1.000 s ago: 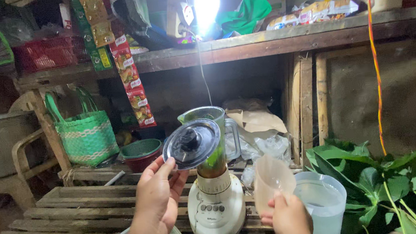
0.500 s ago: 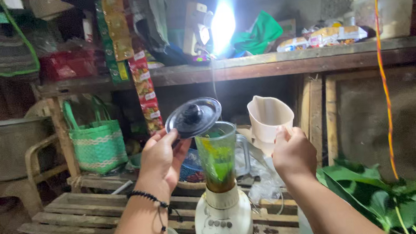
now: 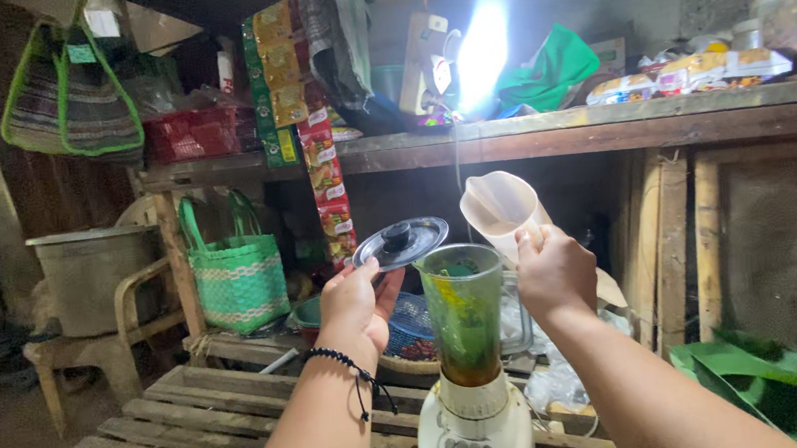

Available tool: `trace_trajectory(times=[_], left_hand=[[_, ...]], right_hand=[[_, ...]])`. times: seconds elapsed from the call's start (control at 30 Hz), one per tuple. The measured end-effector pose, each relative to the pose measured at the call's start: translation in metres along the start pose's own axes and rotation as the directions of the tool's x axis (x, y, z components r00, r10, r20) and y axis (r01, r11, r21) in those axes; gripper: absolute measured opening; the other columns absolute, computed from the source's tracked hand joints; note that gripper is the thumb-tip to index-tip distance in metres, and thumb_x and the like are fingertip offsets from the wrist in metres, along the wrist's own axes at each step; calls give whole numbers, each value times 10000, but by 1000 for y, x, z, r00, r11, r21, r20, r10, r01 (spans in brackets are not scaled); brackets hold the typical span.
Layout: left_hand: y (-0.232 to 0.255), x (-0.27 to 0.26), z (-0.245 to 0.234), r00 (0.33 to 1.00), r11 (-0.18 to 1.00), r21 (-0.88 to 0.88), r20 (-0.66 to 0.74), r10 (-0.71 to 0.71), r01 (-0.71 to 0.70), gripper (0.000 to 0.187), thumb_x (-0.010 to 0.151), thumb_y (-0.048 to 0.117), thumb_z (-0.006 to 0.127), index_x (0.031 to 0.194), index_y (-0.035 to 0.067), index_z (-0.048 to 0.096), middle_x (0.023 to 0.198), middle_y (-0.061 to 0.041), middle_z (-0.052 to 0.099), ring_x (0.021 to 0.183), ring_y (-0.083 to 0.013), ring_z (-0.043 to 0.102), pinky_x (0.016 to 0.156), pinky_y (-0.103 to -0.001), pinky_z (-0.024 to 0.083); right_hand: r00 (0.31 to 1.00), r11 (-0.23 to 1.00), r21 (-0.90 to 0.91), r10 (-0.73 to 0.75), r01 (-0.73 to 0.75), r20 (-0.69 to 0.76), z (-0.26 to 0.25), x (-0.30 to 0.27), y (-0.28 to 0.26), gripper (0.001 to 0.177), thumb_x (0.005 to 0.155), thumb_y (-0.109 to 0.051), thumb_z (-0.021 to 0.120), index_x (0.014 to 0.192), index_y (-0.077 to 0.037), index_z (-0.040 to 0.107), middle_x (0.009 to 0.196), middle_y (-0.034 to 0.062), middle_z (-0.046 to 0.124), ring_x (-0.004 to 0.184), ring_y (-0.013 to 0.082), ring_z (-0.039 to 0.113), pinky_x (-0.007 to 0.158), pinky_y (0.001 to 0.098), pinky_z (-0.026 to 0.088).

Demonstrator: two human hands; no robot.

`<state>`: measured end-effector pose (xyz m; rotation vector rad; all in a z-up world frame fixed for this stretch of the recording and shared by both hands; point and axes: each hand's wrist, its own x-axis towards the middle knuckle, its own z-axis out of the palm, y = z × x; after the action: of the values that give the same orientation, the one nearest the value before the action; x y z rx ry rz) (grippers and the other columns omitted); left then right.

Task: The person adds green leaves and water to a blender, secures the lid, and blends the mixture. They then pour the blended liquid into a container and rinse the blender jar with water.

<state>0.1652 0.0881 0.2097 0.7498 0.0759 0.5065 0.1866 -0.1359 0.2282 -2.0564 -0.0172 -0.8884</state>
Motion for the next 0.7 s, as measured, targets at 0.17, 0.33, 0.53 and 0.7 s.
trace_trajectory(times=[0.17,0.33,0.53,0.7], left_hand=[[-7,9,-10,999,998,-51,-17,-34,33,209,944,-15,596,1150,-42,574,1120,-187,670,977,-294,722,808,-367,606],[-15,20,-8,999,998,-57,-22,-26,24,212,943,-33,588,1153,-54,562,1152,-204,655,1011,-311,715,822,-390,606],[-11,51,4,1000,997,-78,21,14,-12,207,954,-29,559,1160,-51,564,1134,-198,668,988,-303,729,821,-387,609],[-4,69,13,998,996,-75,39,41,-38,221,939,-62,550,1156,-22,554,1122,-174,673,959,-291,734,808,-403,612]], right_hand=[[999,998,52,-39,41,-36,19,1,10,350,963,-404,635,1023,-87,771,903,212,742,904,402,715,799,507,539],[998,994,100,-50,53,-38,32,4,14,308,950,-374,624,1022,-115,775,842,174,756,842,365,731,767,490,541],[998,991,117,-60,61,-14,39,2,11,278,961,-339,629,999,-105,774,821,189,732,783,354,727,726,471,540],[995,988,115,-99,101,-26,40,1,9,244,945,-313,652,999,-106,769,821,193,729,777,348,728,725,461,542]])
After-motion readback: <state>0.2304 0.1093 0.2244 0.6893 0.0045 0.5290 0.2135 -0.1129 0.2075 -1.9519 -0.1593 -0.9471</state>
